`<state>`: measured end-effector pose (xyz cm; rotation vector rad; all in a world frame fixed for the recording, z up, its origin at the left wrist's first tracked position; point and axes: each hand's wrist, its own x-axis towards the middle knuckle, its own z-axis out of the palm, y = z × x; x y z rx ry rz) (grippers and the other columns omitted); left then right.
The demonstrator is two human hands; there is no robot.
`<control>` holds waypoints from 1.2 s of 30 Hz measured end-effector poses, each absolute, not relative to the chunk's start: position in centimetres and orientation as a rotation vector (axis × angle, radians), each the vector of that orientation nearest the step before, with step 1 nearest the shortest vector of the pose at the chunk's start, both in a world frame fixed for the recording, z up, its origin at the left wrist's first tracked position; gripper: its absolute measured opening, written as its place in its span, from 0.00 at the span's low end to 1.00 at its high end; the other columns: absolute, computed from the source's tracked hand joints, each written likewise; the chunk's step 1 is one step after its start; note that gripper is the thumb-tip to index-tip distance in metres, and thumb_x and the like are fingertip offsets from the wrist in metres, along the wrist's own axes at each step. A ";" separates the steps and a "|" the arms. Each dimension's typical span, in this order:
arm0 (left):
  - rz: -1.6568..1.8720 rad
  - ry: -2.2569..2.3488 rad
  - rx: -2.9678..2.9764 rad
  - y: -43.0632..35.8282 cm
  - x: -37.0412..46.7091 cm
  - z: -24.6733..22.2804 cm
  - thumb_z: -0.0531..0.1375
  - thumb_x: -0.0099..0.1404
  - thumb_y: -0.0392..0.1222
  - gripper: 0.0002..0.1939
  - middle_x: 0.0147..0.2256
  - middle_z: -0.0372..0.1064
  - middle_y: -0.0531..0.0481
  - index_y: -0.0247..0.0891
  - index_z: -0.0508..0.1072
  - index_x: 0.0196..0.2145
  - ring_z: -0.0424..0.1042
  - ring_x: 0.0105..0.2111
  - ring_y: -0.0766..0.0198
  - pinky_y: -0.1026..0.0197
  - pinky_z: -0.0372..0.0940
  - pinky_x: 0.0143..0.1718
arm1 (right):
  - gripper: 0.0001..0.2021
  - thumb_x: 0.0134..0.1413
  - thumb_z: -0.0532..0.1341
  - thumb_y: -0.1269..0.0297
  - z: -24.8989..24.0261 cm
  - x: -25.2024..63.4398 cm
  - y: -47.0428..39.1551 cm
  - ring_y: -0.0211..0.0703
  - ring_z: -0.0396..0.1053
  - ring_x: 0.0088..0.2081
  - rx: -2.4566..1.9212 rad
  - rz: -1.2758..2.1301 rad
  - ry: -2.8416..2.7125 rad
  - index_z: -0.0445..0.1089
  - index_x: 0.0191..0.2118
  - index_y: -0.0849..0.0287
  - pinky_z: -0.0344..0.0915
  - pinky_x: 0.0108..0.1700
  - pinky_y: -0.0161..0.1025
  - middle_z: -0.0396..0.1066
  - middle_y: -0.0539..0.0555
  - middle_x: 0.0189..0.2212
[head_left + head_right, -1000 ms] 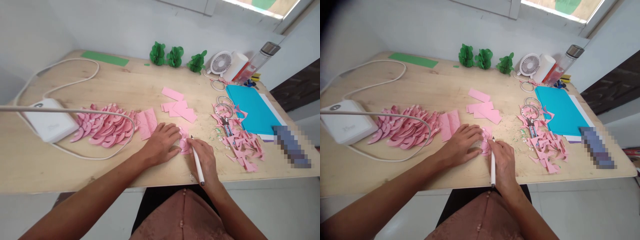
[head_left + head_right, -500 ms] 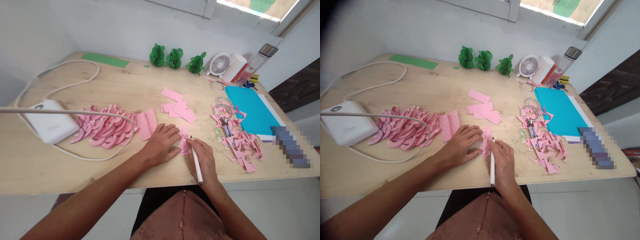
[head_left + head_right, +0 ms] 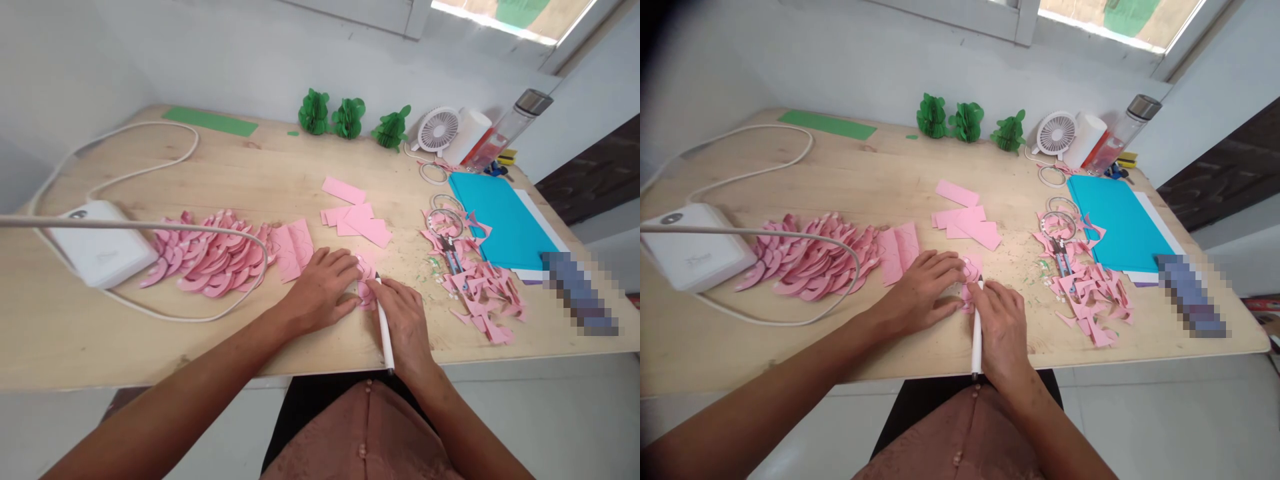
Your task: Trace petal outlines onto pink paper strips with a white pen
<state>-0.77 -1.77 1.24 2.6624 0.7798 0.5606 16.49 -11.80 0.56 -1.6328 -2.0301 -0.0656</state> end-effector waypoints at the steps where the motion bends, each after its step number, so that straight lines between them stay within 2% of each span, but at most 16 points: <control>1: 0.557 0.779 2.663 -1.8 -0.8 1.2 0.57 0.63 0.41 0.13 0.53 0.67 0.42 0.37 0.70 0.45 0.60 0.58 0.49 0.44 0.53 0.57 | 0.20 0.63 0.53 0.73 0.6 16.5 -11.8 0.52 0.67 0.53 -1.635 -0.062 -2.026 0.64 0.59 0.56 0.60 0.52 0.49 0.74 0.59 0.47; 13: 0.545 0.780 2.669 -1.8 -0.8 1.4 0.57 0.63 0.39 0.11 0.53 0.67 0.42 0.37 0.70 0.43 0.60 0.57 0.49 0.44 0.53 0.57 | 0.17 0.65 0.52 0.68 -0.6 17.0 -11.3 0.52 0.67 0.53 -1.632 -0.096 -1.962 0.65 0.57 0.59 0.60 0.52 0.49 0.75 0.57 0.47; 26: 0.555 0.774 2.664 -1.8 -0.8 1.4 0.57 0.63 0.40 0.11 0.52 0.68 0.42 0.37 0.70 0.43 0.61 0.57 0.49 0.45 0.52 0.57 | 0.16 0.64 0.53 0.68 -1.0 17.0 -11.1 0.50 0.68 0.51 -1.600 -0.075 -1.952 0.66 0.56 0.56 0.59 0.53 0.48 0.75 0.55 0.45; 36: 0.579 0.775 2.664 -1.8 -0.7 1.3 0.57 0.63 0.40 0.10 0.52 0.68 0.42 0.38 0.70 0.43 0.60 0.57 0.49 0.45 0.53 0.56 | 0.15 0.63 0.53 0.70 0.7 16.5 -11.3 0.48 0.71 0.49 -1.574 0.041 -1.865 0.67 0.53 0.57 0.62 0.52 0.47 0.75 0.57 0.45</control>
